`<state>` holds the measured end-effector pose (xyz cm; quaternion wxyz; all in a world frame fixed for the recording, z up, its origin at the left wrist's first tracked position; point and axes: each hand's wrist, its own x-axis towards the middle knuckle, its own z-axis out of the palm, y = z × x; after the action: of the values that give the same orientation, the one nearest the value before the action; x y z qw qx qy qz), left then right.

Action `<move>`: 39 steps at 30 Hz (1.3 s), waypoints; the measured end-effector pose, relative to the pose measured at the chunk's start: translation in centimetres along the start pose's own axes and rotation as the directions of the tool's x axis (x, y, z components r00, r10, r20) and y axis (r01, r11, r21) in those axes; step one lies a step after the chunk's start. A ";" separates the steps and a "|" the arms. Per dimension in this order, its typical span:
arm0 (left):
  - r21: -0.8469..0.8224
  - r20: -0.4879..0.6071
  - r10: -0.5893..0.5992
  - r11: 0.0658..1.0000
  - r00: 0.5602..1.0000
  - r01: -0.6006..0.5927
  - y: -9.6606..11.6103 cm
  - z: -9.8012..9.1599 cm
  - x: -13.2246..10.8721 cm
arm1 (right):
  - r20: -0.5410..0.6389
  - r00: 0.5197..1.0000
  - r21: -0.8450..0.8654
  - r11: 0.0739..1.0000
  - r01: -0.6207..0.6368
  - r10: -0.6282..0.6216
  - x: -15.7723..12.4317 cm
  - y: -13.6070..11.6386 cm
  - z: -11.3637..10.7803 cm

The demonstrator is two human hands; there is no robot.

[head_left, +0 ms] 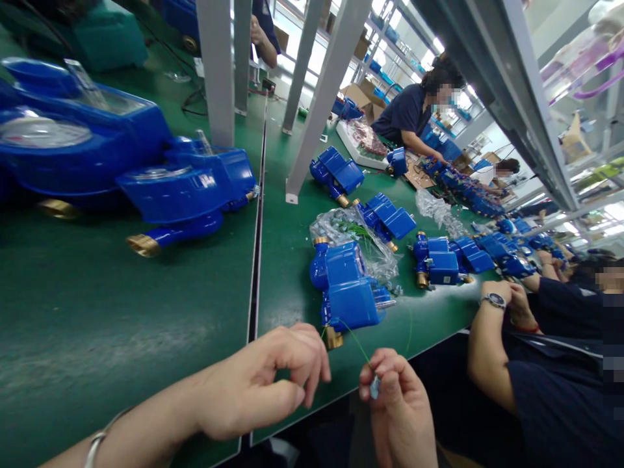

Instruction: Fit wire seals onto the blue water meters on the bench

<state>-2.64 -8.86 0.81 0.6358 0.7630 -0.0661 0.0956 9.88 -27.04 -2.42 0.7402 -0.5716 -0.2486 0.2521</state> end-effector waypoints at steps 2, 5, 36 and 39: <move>0.006 -0.051 -0.036 0.999 0.998 0.036 -0.3 0.3 -0.1 | 0.029 1.000 0.056 0.998 -0.003 0.001 0.0 -0.3 0.6; 0.072 -0.159 -0.064 0.995 0.985 0.076 -0.6 0.9 -0.2 | 0.061 0.998 -0.010 1.000 -0.011 0.011 -0.1 -0.3 0.6; 0.486 -0.335 0.169 0.874 0.927 0.016 -1.4 3.4 -0.4 | 0.073 0.959 -0.208 0.937 0.282 -0.273 -0.8 0.2 2.5; 0.481 -0.343 0.177 0.877 0.923 0.011 -1.3 3.5 -0.3 | 0.064 0.962 -0.193 0.943 0.271 -0.264 -0.8 0.1 2.5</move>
<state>-2.42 -12.03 -1.12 0.4259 0.8586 0.0492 0.2810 7.67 -25.71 -2.04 0.7017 -0.5991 -0.3617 0.1337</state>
